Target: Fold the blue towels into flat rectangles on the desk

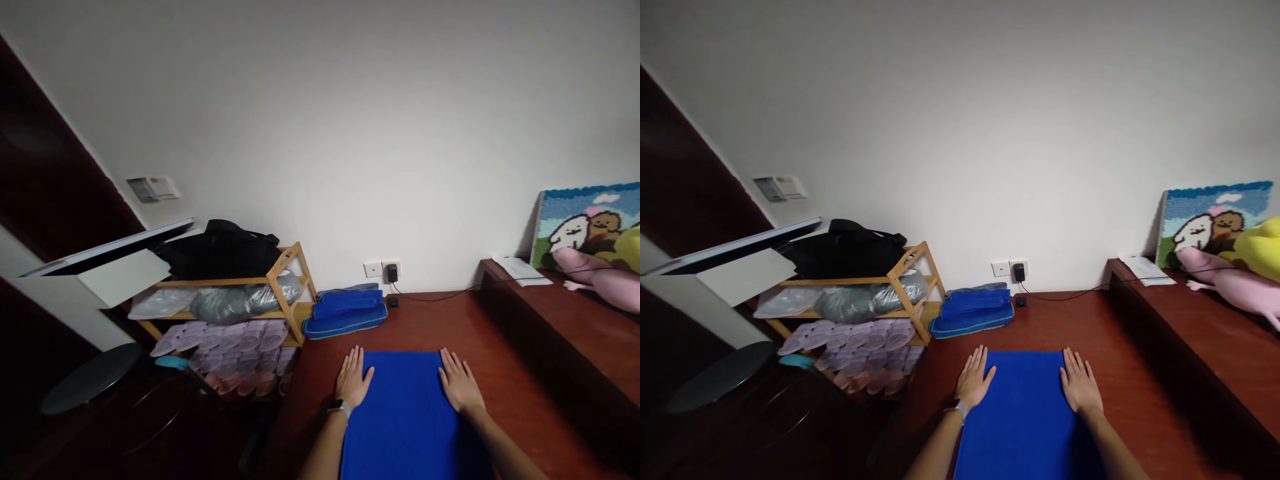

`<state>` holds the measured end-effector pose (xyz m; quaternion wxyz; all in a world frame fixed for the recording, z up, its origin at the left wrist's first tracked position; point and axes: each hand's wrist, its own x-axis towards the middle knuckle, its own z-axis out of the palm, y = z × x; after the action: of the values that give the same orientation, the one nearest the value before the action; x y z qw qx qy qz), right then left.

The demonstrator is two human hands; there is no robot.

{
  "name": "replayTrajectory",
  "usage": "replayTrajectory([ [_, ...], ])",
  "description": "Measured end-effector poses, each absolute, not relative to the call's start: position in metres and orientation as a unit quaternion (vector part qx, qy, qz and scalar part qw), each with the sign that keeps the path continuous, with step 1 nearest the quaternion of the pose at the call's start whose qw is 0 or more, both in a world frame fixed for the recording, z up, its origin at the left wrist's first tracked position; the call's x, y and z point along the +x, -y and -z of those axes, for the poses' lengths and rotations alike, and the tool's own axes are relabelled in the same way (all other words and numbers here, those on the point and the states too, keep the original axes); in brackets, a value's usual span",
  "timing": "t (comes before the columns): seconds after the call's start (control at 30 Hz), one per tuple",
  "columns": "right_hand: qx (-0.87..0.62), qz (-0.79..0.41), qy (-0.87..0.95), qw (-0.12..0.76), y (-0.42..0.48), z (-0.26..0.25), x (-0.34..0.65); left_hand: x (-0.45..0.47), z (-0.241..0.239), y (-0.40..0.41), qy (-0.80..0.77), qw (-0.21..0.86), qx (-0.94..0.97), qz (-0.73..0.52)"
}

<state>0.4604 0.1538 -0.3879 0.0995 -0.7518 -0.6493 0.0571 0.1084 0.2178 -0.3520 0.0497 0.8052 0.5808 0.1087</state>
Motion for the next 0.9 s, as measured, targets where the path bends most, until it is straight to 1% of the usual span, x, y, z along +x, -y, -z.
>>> replayTrajectory([
  [0.3,-0.749,-0.086,0.65,0.095,-0.153,0.378,0.46,0.111,0.359,-0.22,-0.579,0.036,0.803,-0.133],
  [0.53,-0.747,-0.082,0.65,0.111,-0.145,0.375,0.451,0.118,0.342,-0.22,-0.578,0.025,0.805,-0.135],
  [0.63,-0.743,-0.086,0.652,0.128,-0.146,0.375,0.451,0.163,0.333,-0.207,-0.531,0.021,0.832,-0.16],
  [0.77,-0.74,-0.088,0.658,0.112,-0.146,0.38,0.454,0.257,0.339,-0.181,-0.404,0.075,0.896,-0.168],
  [0.9,-0.72,-0.076,0.682,0.105,-0.147,0.39,0.459,0.313,0.355,-0.168,-0.411,0.122,0.892,-0.145],
])
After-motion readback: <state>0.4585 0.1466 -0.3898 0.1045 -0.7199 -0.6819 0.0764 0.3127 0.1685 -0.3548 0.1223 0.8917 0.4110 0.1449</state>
